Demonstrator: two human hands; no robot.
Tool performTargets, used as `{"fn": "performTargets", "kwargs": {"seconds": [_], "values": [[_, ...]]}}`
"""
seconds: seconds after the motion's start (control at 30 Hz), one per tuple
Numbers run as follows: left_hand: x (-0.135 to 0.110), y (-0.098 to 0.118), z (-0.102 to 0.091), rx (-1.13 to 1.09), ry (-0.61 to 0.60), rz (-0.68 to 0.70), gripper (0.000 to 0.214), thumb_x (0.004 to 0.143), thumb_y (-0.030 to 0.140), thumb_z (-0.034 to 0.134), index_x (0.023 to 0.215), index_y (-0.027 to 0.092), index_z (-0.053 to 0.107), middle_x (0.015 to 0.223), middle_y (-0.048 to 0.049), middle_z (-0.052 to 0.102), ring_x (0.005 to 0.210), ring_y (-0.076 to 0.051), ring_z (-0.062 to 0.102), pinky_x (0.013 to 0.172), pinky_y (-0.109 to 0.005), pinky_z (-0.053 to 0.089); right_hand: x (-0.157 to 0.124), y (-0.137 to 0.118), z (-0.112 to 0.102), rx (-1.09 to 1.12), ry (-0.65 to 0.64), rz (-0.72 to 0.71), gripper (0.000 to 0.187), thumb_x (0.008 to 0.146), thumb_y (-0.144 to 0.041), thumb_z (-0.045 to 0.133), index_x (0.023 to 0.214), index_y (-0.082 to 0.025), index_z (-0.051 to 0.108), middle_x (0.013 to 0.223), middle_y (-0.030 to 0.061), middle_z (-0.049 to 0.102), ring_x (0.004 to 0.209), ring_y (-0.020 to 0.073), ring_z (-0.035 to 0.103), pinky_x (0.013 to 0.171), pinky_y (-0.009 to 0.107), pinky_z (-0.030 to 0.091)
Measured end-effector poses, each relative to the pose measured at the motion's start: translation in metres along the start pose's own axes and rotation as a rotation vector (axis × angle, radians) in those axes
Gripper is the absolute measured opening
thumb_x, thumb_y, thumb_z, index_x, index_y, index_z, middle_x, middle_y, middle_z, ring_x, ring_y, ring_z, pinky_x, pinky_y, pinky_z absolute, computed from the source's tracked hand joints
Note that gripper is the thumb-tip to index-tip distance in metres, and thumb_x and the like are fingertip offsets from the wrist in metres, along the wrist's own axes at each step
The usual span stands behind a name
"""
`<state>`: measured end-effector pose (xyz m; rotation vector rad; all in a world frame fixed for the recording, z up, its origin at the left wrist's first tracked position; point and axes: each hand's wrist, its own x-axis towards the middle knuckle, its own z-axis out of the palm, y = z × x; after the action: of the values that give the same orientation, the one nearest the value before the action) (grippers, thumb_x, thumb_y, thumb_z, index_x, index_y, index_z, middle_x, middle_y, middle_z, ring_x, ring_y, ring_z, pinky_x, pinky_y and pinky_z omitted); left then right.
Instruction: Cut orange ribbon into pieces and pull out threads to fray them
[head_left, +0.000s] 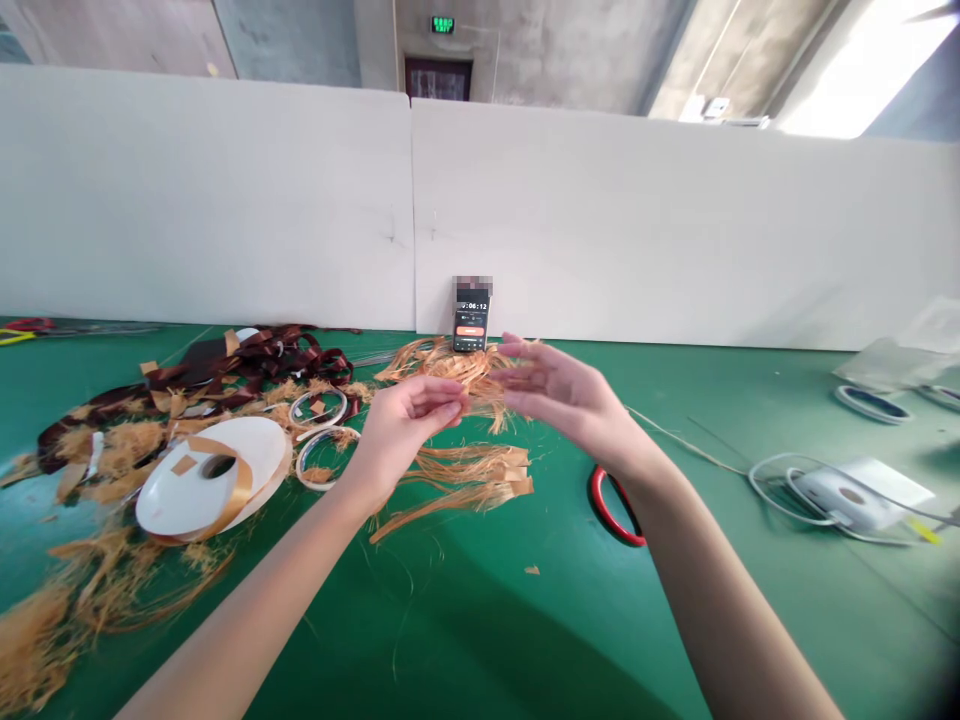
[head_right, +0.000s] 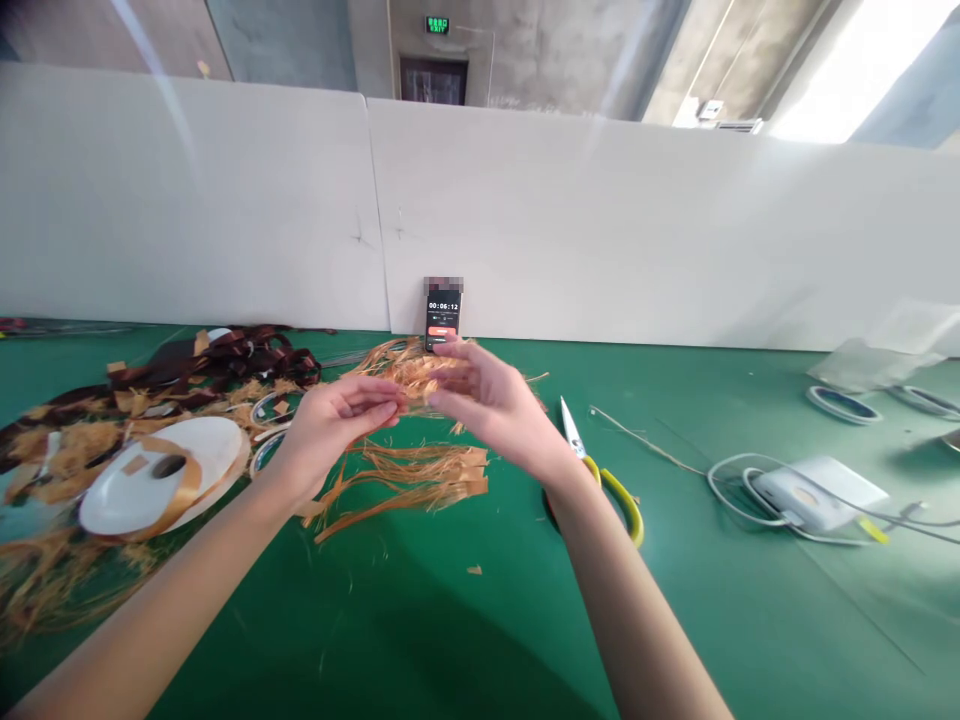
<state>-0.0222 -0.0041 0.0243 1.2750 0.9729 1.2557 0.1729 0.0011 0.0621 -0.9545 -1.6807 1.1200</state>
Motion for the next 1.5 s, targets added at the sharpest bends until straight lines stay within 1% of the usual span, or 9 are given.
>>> {"fn": "performTargets", "kwargs": {"seconds": [0.07,0.13,0.27,0.47,0.63,0.8,1.0,1.33,1.5], "values": [[0.000,0.002,0.002,-0.038,0.018,0.001,0.020,0.073,0.021,0.074,0.090,0.015,0.068,0.088,-0.0063,0.075,0.086,-0.018,0.070,0.081,-0.029,0.056,0.000,0.002,-0.001,-0.257,-0.052,0.085,0.079,0.068,-0.033,0.077,0.138,-0.020,0.042,0.089,0.0039,0.068,0.073,0.0157,0.061,0.066,0.031,0.049],[0.001,0.003,0.004,-0.058,0.043,0.013,0.020,0.072,0.023,0.075,0.089,0.015,0.069,0.088,-0.0057,0.075,0.086,-0.018,0.070,0.081,-0.030,0.057,0.000,0.003,-0.003,-0.497,-0.092,0.144,0.083,0.065,-0.034,0.079,0.139,-0.021,0.044,0.076,0.0005,0.067,0.061,0.0142,0.055,0.056,0.029,0.043],[0.002,0.002,0.004,-0.085,0.085,0.029,0.021,0.070,0.025,0.077,0.086,0.016,0.069,0.085,-0.0050,0.075,0.084,-0.018,0.070,0.079,-0.029,0.057,0.003,0.001,-0.009,-0.633,-0.148,0.172,0.021,0.075,-0.038,0.068,0.080,-0.019,0.073,0.058,-0.0011,0.057,0.056,0.0124,0.049,0.053,0.027,0.034],[0.003,0.000,0.003,-0.030,0.085,-0.005,0.017,0.071,0.024,0.075,0.086,0.016,0.070,0.084,-0.0047,0.074,0.082,-0.016,0.069,0.076,-0.027,0.056,0.003,-0.011,-0.018,0.069,-0.068,0.055,0.039,0.089,-0.050,0.051,0.065,-0.020,0.056,0.043,-0.0078,0.038,0.040,0.0055,0.029,0.043,0.023,0.024],[0.005,-0.001,0.005,0.014,0.069,-0.022,0.016,0.072,0.022,0.074,0.086,0.015,0.069,0.088,-0.0064,0.074,0.082,-0.017,0.068,0.074,-0.028,0.056,0.001,-0.016,-0.019,0.374,0.072,-0.143,0.024,0.090,-0.045,0.051,0.079,-0.026,0.061,0.085,0.0000,0.073,0.069,0.0113,0.067,0.063,0.026,0.053],[0.006,-0.002,0.007,0.064,0.002,0.007,0.012,0.073,0.019,0.071,0.085,0.015,0.067,0.081,-0.0052,0.074,0.077,-0.017,0.069,0.073,-0.030,0.056,0.001,-0.005,-0.012,-0.215,0.173,-0.344,0.038,0.084,-0.022,0.059,0.120,-0.030,0.061,0.148,-0.0035,0.042,0.138,0.0224,0.036,0.114,0.047,0.032],[0.010,-0.009,0.010,0.024,-0.018,0.026,0.017,0.073,0.023,0.073,0.087,0.016,0.068,0.084,-0.0057,0.074,0.081,-0.019,0.070,0.075,-0.031,0.056,0.007,0.007,-0.012,-0.832,0.213,-0.494,0.019,0.083,-0.018,0.058,0.067,-0.022,0.067,0.138,0.0033,0.055,0.139,0.0285,0.034,0.115,0.052,0.027],[0.015,-0.012,0.012,-0.022,-0.026,0.024,0.019,0.072,0.024,0.075,0.088,0.016,0.068,0.087,-0.0067,0.075,0.083,-0.019,0.070,0.078,-0.033,0.056,0.001,-0.019,-0.009,0.273,0.094,-0.136,0.048,0.095,-0.053,0.036,0.058,-0.022,0.038,0.115,0.0064,0.068,0.102,0.0200,0.066,0.089,0.037,0.051],[0.014,-0.009,0.012,-0.014,-0.015,0.022,0.018,0.072,0.023,0.075,0.087,0.016,0.068,0.088,-0.0065,0.075,0.084,-0.019,0.070,0.078,-0.033,0.057,0.002,-0.018,-0.020,0.090,0.253,-0.011,0.051,0.088,-0.066,0.037,0.068,-0.022,0.052,0.084,0.0079,0.073,0.040,0.0071,0.043,0.042,0.028,0.034]]}}
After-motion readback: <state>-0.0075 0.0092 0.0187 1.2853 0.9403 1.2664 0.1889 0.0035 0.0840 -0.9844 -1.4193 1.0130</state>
